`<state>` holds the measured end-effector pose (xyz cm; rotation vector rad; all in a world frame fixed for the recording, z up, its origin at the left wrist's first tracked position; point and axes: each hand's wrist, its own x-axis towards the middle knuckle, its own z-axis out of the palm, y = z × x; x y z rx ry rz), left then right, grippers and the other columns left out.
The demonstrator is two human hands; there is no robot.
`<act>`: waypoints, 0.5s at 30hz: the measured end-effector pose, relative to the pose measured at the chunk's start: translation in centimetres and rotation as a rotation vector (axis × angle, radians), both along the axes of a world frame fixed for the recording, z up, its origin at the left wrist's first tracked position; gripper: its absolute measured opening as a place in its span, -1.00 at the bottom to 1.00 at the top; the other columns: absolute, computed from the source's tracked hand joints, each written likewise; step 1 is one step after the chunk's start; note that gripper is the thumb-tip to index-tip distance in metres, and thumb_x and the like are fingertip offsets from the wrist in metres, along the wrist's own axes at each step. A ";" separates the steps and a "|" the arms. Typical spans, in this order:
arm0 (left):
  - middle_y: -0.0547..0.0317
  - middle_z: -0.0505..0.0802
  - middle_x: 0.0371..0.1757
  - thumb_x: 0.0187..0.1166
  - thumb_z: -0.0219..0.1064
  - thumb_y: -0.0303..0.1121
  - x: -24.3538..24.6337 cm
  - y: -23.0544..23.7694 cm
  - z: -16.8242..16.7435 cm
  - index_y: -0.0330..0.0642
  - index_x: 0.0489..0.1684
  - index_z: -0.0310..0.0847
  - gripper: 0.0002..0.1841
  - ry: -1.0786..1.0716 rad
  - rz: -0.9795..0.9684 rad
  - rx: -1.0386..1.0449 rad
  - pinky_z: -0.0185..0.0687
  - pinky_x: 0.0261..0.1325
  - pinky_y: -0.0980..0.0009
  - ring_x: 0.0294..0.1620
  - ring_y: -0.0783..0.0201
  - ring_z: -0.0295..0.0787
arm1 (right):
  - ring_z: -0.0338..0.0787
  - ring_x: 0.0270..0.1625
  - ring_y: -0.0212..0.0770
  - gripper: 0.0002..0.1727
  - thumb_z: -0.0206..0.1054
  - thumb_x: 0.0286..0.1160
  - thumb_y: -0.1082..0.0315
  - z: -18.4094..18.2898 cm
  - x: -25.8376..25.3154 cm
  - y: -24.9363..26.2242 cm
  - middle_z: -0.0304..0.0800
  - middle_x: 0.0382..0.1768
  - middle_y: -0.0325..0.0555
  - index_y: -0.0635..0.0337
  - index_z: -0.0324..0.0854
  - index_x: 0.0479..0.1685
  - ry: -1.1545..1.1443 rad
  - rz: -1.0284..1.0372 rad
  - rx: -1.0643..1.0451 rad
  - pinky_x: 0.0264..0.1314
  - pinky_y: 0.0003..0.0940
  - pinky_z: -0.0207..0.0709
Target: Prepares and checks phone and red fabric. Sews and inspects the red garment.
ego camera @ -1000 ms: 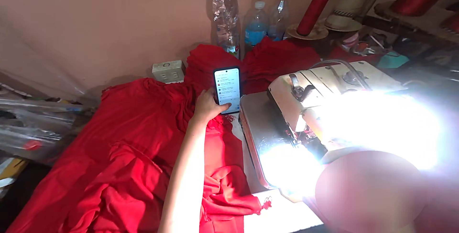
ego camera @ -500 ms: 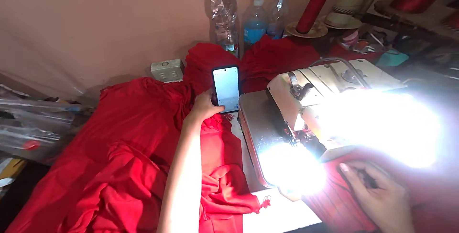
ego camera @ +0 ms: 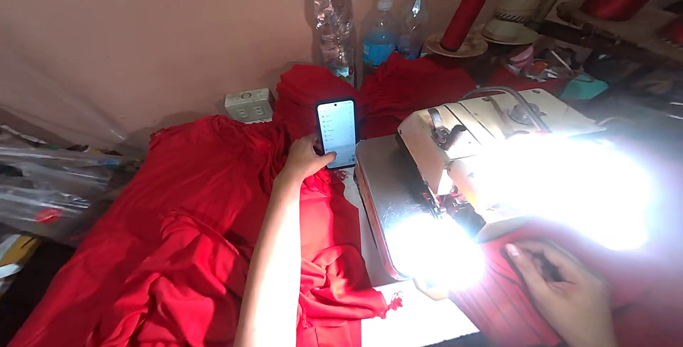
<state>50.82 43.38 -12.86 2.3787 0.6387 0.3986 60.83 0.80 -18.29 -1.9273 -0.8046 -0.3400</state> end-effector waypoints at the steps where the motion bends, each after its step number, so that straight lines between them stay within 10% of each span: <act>1: -0.22 0.87 -0.03 0.38 0.58 -0.27 0.0 0.0 -0.1 -0.41 0.15 0.71 -0.54 -0.002 -0.001 -0.001 0.57 0.30 -0.17 0.11 -0.09 0.82 | 0.30 -0.52 -0.81 -0.62 0.32 0.49 0.19 0.0 0.0 0.0 0.56 -0.56 -0.25 0.41 0.71 -0.45 0.000 0.000 0.002 -0.46 -0.92 0.14; 7: -0.22 0.87 -0.05 0.39 0.59 -0.19 0.0 -0.6 0.3 -0.40 0.16 0.69 -0.50 -0.094 0.041 0.017 0.61 0.25 -0.19 0.07 -0.11 0.84 | 0.30 -0.51 -0.80 -0.59 0.32 0.51 0.17 0.0 0.0 0.0 0.55 -0.57 -0.23 0.42 0.71 -0.45 -0.008 0.001 -0.018 -0.45 -0.91 0.14; 15: -0.10 0.85 -0.20 0.54 0.41 -0.32 1.5 -0.9 0.4 -0.46 -0.07 0.69 -0.71 -0.640 0.193 0.095 0.68 -0.08 0.40 -0.21 0.29 0.80 | 0.31 -0.52 -0.80 -0.60 0.32 0.50 0.16 -0.1 0.1 0.0 0.56 -0.57 -0.24 0.40 0.71 -0.45 -0.004 0.004 -0.007 -0.46 -0.90 0.15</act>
